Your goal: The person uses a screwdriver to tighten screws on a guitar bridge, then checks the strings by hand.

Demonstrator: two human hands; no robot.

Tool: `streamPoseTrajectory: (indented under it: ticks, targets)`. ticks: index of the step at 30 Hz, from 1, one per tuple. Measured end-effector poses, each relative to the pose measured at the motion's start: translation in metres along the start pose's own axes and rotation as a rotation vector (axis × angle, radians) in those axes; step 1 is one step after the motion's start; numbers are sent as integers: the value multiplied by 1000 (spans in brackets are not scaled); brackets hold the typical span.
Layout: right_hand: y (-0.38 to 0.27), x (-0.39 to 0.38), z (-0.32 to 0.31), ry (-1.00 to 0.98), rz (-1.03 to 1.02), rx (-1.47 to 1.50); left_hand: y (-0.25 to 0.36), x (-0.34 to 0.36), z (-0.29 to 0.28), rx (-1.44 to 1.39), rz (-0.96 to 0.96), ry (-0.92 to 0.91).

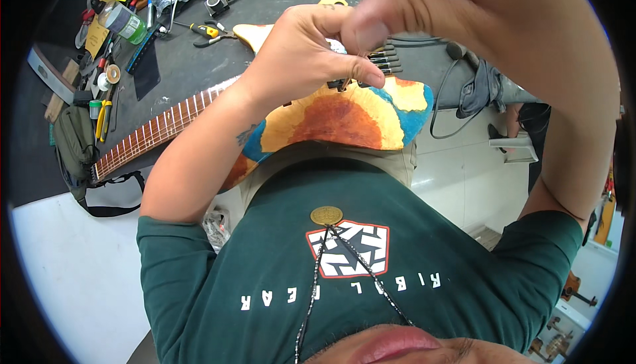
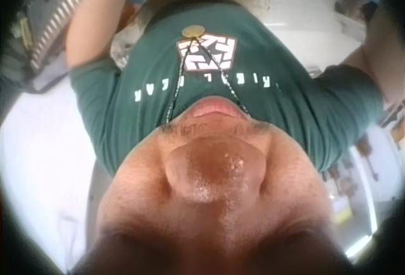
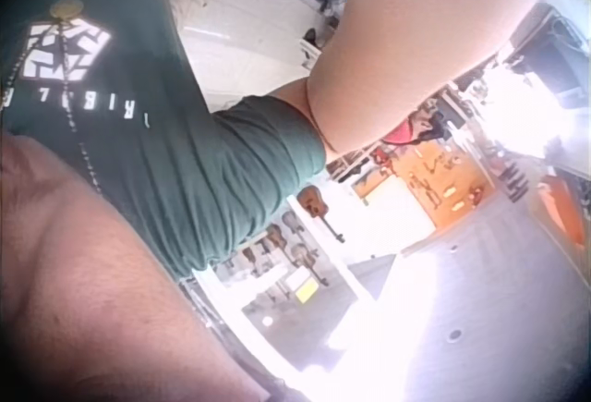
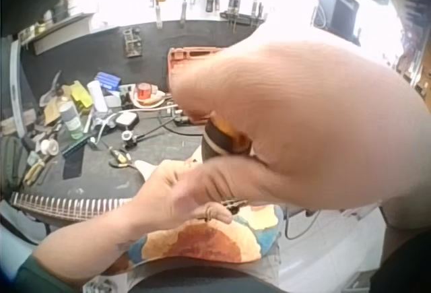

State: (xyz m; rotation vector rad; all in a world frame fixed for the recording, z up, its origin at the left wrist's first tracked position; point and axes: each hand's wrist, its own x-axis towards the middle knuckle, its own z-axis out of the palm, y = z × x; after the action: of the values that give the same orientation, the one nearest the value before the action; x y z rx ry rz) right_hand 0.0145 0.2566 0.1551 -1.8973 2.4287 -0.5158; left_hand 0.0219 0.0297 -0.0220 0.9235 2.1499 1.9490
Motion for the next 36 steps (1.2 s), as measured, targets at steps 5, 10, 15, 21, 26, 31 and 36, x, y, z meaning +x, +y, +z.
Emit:
streamPoseTrajectory:
  ticks: [5, 10, 15, 21, 26, 31, 36]
  targets:
    - [-2, -4, 3, 20, 6, -6, -2, -6, 2, 32, 44, -4]
    - [-2, -6, 9, 40, -3, -10, 1, -7, -3, -120, -19, 0]
    - [-5, -7, 14, 64, -12, -21, -3, -4, -4, 88, 20, -28]
    - [-3, -7, 17, 92, -25, -21, -16, -27, -17, 892, 52, -74]
    - [-8, -13, 16, 114, -6, -41, -28, -22, -7, 946, 121, -65]
    - [3, -5, 20, 145, -64, -14, -34, -26, -7, 987, 172, -34]
    - [4, -12, 18, 254, -76, -4, -39, -24, -5, 971, 335, -13]
